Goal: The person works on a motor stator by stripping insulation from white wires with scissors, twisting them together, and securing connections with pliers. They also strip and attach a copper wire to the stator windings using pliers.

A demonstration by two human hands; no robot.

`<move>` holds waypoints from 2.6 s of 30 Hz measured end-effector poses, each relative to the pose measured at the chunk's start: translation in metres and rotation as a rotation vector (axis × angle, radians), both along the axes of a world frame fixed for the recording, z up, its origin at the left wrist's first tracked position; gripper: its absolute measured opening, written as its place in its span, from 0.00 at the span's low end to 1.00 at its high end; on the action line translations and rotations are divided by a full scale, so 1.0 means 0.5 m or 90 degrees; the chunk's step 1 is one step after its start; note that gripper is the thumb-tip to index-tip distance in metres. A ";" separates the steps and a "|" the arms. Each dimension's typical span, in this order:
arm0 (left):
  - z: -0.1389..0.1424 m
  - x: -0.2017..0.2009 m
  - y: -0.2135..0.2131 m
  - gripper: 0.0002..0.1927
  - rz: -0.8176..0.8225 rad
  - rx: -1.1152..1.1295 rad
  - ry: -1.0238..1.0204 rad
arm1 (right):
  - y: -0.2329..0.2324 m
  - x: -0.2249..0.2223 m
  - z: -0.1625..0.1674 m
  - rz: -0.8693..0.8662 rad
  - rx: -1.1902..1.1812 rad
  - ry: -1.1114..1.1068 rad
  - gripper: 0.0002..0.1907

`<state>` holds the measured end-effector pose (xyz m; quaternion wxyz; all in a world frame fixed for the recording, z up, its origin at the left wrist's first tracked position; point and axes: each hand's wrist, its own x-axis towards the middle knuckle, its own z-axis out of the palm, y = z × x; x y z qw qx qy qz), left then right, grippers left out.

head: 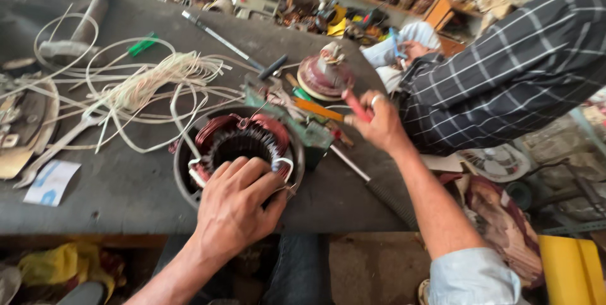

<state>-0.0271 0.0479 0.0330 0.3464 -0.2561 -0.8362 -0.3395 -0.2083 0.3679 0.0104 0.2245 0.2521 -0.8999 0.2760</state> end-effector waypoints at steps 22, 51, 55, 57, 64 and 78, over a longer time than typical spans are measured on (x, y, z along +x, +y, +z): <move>-0.019 -0.003 -0.007 0.07 0.002 -0.019 0.025 | 0.052 0.357 0.031 -0.046 0.470 0.612 0.14; -0.036 0.002 -0.015 0.09 0.010 -0.048 0.083 | -0.049 0.395 0.150 0.093 0.523 0.392 0.13; -0.036 0.004 -0.014 0.09 0.019 -0.075 0.111 | -0.055 0.434 0.133 0.069 0.294 0.001 0.13; -0.035 0.003 -0.015 0.09 0.012 -0.086 0.127 | -0.044 0.437 0.125 0.077 0.140 -0.397 0.11; -0.033 -0.002 -0.008 0.07 0.022 -0.045 0.086 | -0.033 0.450 0.076 -0.027 0.194 0.046 0.10; -0.034 -0.003 -0.011 0.07 0.014 -0.056 0.063 | -0.016 0.400 0.089 -0.016 0.571 0.569 0.09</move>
